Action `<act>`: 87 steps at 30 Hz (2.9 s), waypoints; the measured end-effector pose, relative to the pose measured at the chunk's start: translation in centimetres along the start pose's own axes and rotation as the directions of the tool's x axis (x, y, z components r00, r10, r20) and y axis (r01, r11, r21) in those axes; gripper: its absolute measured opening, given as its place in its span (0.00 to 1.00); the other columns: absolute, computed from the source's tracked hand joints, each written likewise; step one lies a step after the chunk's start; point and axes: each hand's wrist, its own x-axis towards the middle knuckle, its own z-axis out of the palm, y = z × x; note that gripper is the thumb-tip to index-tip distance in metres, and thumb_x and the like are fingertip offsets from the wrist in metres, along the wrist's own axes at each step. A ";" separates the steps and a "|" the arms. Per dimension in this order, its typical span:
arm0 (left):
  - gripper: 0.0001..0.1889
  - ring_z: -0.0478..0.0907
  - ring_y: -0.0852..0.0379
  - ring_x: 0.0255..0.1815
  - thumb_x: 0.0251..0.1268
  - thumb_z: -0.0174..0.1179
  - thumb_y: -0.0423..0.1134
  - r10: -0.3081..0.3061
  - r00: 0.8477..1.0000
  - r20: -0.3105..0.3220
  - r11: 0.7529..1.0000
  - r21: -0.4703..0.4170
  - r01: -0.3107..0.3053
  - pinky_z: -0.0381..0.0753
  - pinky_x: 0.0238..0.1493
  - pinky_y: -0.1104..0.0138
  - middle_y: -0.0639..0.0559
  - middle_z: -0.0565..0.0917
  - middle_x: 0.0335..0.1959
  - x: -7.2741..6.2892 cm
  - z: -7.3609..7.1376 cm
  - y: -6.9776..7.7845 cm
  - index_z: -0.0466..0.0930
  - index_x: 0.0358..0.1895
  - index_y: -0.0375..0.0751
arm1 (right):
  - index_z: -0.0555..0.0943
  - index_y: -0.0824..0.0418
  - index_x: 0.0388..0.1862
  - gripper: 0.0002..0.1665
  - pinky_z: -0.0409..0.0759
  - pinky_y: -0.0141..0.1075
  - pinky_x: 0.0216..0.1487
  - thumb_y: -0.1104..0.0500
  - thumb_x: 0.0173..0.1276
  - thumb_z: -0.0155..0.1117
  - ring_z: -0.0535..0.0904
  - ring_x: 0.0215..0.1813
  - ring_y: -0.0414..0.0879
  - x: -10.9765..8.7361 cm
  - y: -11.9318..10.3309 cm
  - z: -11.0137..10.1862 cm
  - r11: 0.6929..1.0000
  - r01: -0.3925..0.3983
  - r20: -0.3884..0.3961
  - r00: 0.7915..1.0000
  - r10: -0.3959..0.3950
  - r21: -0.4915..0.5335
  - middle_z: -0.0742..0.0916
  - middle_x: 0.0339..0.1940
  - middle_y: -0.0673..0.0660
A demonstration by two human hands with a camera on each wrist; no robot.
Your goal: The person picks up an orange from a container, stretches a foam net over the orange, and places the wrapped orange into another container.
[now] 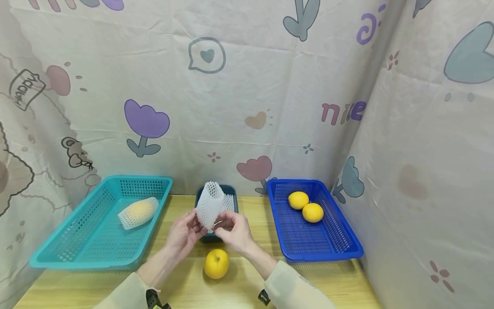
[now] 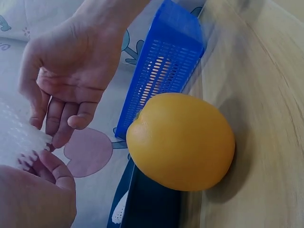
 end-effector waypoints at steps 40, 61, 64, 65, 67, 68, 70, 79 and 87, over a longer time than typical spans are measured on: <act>0.16 0.90 0.59 0.40 0.93 0.43 0.38 -0.059 0.998 0.026 0.997 0.046 0.058 0.91 0.46 0.67 0.54 0.93 0.40 -0.5 0.2 -1.5 0.77 0.65 0.36 | 0.86 0.53 0.47 0.13 0.90 0.32 0.52 0.60 0.83 0.53 0.90 0.46 0.37 0.2 -0.8 0.5 0.621 -0.450 0.188 0.877 0.441 0.641 0.94 0.43 0.44; 0.17 0.83 0.56 0.44 0.79 0.48 0.31 -0.124 0.992 0.030 0.928 0.356 0.105 0.86 0.48 0.62 0.51 0.87 0.42 -1.9 -0.4 -2.3 0.79 0.63 0.30 | 0.81 0.64 0.72 0.24 0.90 0.38 0.58 0.51 0.88 0.60 0.90 0.54 0.40 -1.8 -0.2 -1.0 0.700 -0.560 0.275 0.828 0.488 0.444 0.93 0.52 0.48; 0.13 0.82 0.55 0.43 0.87 0.46 0.36 -0.129 0.992 0.016 0.913 0.392 0.112 0.85 0.46 0.62 0.49 0.85 0.42 -2.1 -0.7 -2.6 0.79 0.55 0.33 | 0.85 0.60 0.65 0.19 0.90 0.39 0.55 0.51 0.86 0.61 0.90 0.50 0.41 -2.6 0.4 -1.3 0.707 -0.575 0.263 0.818 0.512 0.412 0.93 0.47 0.47; 0.12 0.83 0.55 0.43 0.89 0.46 0.37 -0.130 0.991 0.011 0.907 0.404 0.114 0.85 0.46 0.62 0.49 0.86 0.42 -2.1 -0.8 -2.7 0.79 0.53 0.34 | 0.85 0.59 0.62 0.17 0.91 0.39 0.54 0.52 0.86 0.60 0.90 0.49 0.40 -2.8 0.7 -1.4 0.707 -0.579 0.262 0.815 0.517 0.406 0.93 0.46 0.47; 0.13 0.83 0.55 0.42 0.90 0.47 0.39 -0.130 0.992 0.002 0.894 0.432 0.116 0.86 0.43 0.61 0.50 0.86 0.42 -2.2 -1.0 -3.0 0.79 0.52 0.36 | 0.86 0.58 0.59 0.15 0.91 0.38 0.51 0.52 0.85 0.60 0.90 0.47 0.40 -3.2 1.1 -1.6 0.712 -0.583 0.259 0.812 0.523 0.391 0.93 0.44 0.47; 0.13 0.83 0.55 0.42 0.90 0.47 0.40 -0.130 0.991 0.000 0.888 0.444 0.117 0.86 0.42 0.60 0.50 0.85 0.41 -2.3 -1.2 -3.1 0.79 0.52 0.37 | 0.86 0.58 0.58 0.15 0.91 0.37 0.50 0.52 0.85 0.60 0.90 0.45 0.39 -3.4 1.3 -1.6 0.714 -0.585 0.257 0.811 0.526 0.384 0.93 0.43 0.46; 0.13 0.83 0.55 0.39 0.91 0.47 0.41 -0.134 0.991 -0.001 0.878 0.464 0.119 0.86 0.40 0.60 0.51 0.85 0.38 -2.3 -1.4 -3.4 0.79 0.51 0.36 | 0.86 0.60 0.58 0.15 0.91 0.35 0.47 0.53 0.85 0.60 0.91 0.43 0.38 -3.8 1.8 -1.6 0.718 -0.588 0.255 0.808 0.530 0.373 0.93 0.41 0.46; 0.13 0.79 0.56 0.35 0.89 0.48 0.38 -0.103 0.994 -0.022 0.830 0.549 0.098 0.80 0.36 0.64 0.52 0.80 0.33 -2.2 -1.9 -5.0 0.79 0.44 0.36 | 0.86 0.59 0.52 0.11 0.90 0.33 0.42 0.54 0.83 0.61 0.90 0.38 0.38 -4.6 3.2 -1.4 0.711 -0.610 0.238 0.792 0.563 0.348 0.93 0.37 0.47; 0.12 0.76 0.55 0.36 0.86 0.51 0.37 -0.044 0.999 -0.030 0.734 0.677 0.052 0.74 0.31 0.64 0.48 0.81 0.38 -2.2 -2.1 -5.6 0.80 0.47 0.32 | 0.85 0.55 0.45 0.05 0.90 0.34 0.41 0.56 0.81 0.64 0.90 0.36 0.40 -4.9 4.2 -1.7 0.720 -0.635 0.253 0.772 0.583 0.280 0.93 0.35 0.48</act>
